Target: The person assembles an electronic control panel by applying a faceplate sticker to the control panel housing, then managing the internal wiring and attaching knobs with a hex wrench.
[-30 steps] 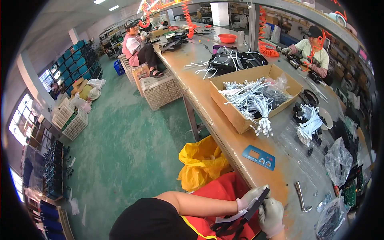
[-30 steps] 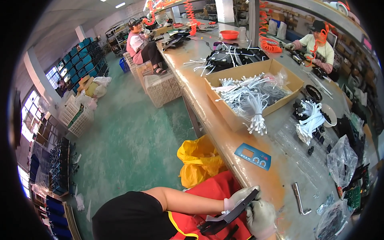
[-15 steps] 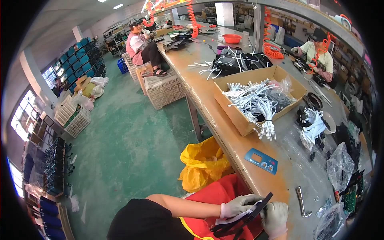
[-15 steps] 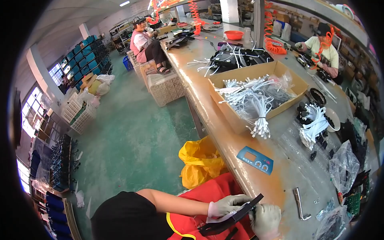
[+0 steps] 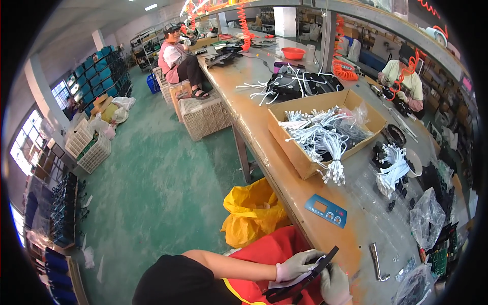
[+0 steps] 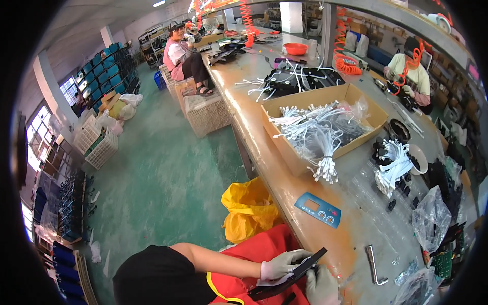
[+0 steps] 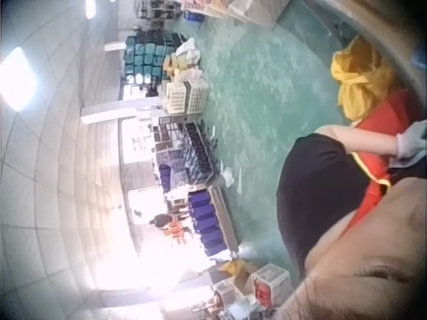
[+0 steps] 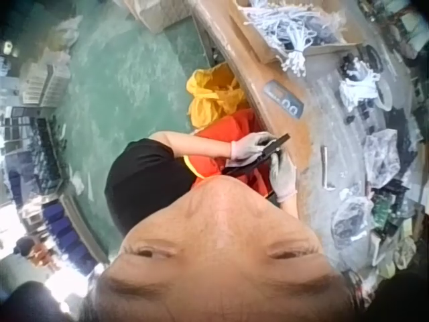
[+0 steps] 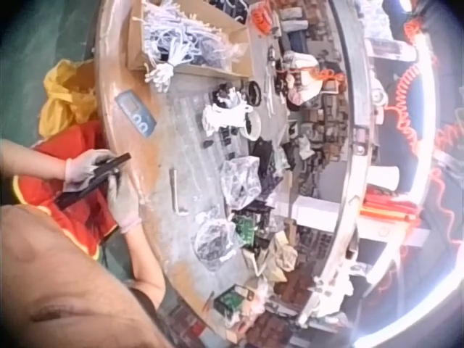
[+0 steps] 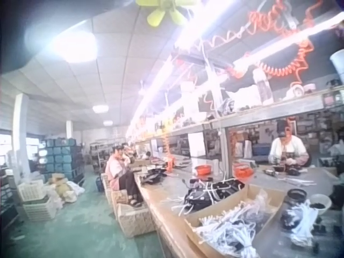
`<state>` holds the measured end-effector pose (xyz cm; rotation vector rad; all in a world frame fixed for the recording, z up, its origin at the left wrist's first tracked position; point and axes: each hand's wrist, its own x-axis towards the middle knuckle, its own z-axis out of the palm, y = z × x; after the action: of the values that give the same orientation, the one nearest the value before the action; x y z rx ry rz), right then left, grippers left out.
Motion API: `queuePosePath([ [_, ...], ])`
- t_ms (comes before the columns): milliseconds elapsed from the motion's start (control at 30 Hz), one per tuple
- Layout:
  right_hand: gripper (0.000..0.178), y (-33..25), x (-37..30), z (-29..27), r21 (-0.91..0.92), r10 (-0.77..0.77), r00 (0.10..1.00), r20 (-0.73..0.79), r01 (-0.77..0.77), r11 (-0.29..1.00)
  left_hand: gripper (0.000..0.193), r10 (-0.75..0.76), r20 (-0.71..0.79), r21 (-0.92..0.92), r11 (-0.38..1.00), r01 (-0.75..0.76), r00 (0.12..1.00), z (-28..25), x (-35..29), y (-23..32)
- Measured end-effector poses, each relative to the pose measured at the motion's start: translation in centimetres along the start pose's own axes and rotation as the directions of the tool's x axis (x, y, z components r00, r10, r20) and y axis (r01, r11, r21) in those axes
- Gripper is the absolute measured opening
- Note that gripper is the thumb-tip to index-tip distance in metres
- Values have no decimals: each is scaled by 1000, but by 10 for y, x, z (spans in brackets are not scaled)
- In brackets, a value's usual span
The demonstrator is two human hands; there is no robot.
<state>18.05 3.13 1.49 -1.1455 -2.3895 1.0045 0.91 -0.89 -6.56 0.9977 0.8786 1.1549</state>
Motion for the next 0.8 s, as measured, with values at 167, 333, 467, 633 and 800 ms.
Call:
queuePosePath([
  [167,19,-22,7,-6,-334,-96,989,-111,53,941,53,12,-19,-73,997,-13,1000,1,-1,-1],
  [333,15,-28,15,-15,-438,-28,994,102,70,896,50,4,21,-244,970,2,1000,3,-1,3],
  [467,18,-23,6,-7,-227,-88,993,-77,68,971,41,65,-13,-245,967,-67,998,8,-3,1],
  [633,25,-44,7,-18,163,178,983,51,-184,969,51,84,-15,-123,989,-85,996,8,-6,-3],
  [800,22,-27,3,-11,-89,11,1000,-18,-13,996,51,82,-23,-211,974,-85,996,11,-6,1],
])
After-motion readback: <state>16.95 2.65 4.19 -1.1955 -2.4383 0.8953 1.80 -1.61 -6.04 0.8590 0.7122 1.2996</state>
